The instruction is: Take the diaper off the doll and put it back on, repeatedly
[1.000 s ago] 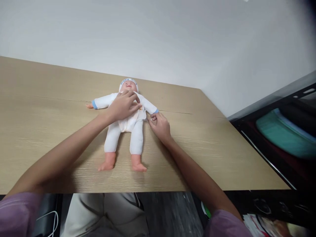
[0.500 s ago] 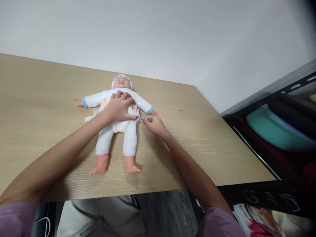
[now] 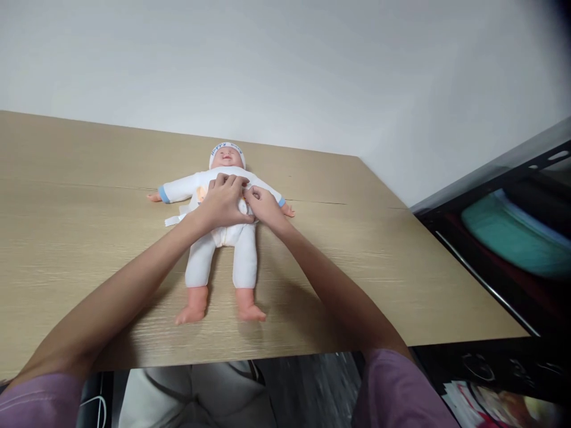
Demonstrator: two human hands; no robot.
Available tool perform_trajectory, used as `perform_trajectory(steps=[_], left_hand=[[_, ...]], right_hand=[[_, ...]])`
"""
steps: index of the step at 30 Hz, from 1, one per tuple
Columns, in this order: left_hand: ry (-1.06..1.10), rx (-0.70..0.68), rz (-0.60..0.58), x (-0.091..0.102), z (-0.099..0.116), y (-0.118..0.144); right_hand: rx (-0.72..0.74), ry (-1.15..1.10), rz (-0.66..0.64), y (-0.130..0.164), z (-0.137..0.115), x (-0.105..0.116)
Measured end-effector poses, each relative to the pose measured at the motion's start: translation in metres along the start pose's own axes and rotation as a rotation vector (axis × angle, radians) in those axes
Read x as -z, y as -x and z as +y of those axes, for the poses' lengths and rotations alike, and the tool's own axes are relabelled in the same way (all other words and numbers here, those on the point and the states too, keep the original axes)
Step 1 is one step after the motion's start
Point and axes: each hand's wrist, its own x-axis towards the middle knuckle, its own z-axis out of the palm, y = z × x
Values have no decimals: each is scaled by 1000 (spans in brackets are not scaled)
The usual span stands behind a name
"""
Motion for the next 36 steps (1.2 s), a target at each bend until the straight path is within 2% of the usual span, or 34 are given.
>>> perform_trajectory(steps=[3, 6, 10, 13, 15, 18, 22, 25, 28, 32, 34, 36], left_hand=[[35, -3, 4, -3, -3, 0], [110, -34, -6, 0, -8, 0], [345, -83, -37, 16, -26, 6], [437, 60, 63, 25, -50, 19], [419, 185, 152, 27, -69, 33], [361, 301, 173, 28, -96, 61], [146, 292, 147, 32, -114, 95], [0, 307, 84, 36, -118, 106], [-25, 380, -40, 40, -122, 107], [121, 459, -234, 51, -129, 104], [303, 496, -250, 60, -130, 102], [499, 530, -192, 68, -128, 98]], right_hand=[[89, 19, 118, 19, 0, -4], [289, 66, 186, 47, 1, 1], [495, 197, 94, 74, 10, 5], [525, 238, 64, 77, 19, 6], [528, 245, 69, 74, 23, 6], [534, 245, 89, 73, 21, 5], [521, 185, 172, 72, 1, 0], [540, 165, 197, 63, -26, -5], [628, 231, 135, 45, -56, -14], [646, 386, -61, 21, -78, -31], [590, 433, -142, 14, -78, -39], [540, 438, -194, 10, -73, -44]])
